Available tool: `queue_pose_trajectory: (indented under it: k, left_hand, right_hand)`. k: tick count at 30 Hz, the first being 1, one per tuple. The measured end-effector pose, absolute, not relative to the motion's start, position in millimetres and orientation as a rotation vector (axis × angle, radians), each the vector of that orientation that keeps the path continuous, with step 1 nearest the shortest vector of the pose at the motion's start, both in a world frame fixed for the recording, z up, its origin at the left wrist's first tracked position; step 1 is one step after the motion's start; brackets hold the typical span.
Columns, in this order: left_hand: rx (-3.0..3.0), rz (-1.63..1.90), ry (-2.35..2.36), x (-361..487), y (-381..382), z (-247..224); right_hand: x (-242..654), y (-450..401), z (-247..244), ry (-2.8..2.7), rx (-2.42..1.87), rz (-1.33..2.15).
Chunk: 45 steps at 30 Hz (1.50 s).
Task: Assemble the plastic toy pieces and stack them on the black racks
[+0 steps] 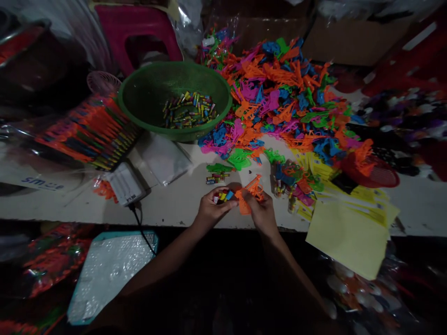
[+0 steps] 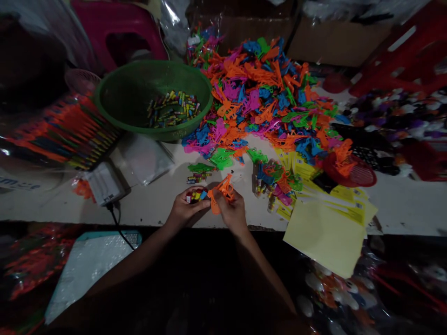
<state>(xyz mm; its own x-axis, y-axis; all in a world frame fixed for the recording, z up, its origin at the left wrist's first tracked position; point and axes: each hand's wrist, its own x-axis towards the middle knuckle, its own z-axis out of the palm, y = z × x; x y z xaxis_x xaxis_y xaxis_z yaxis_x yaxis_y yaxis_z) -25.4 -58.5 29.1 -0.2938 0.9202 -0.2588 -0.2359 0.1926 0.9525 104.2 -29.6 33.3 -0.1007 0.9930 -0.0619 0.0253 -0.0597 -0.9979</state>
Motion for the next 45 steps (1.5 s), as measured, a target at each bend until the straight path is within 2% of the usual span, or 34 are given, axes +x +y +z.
queue_pose_trajectory:
  k: [13,26,39,45]
  left_hand:
    - [0.667,1.078,1.080,-26.9,-62.2,32.0]
    - [1.028,1.085,1.254,-27.0,-65.6,35.6]
    - [0.962,1.163,1.286,-23.7,-71.6,53.1]
    - [0.905,1.110,1.284,-20.3,-65.4,37.9]
  right_hand:
    - [110.0,-29.0,36.2,-1.285,-1.227,1.371]
    - [101.3,-46.5,20.0,-1.191,-1.235,1.221]
    - [99.4,-56.5,20.9,-1.155,-1.199,1.185]
    - [123.3,-30.4,33.3,-1.313,-1.333,1.139]
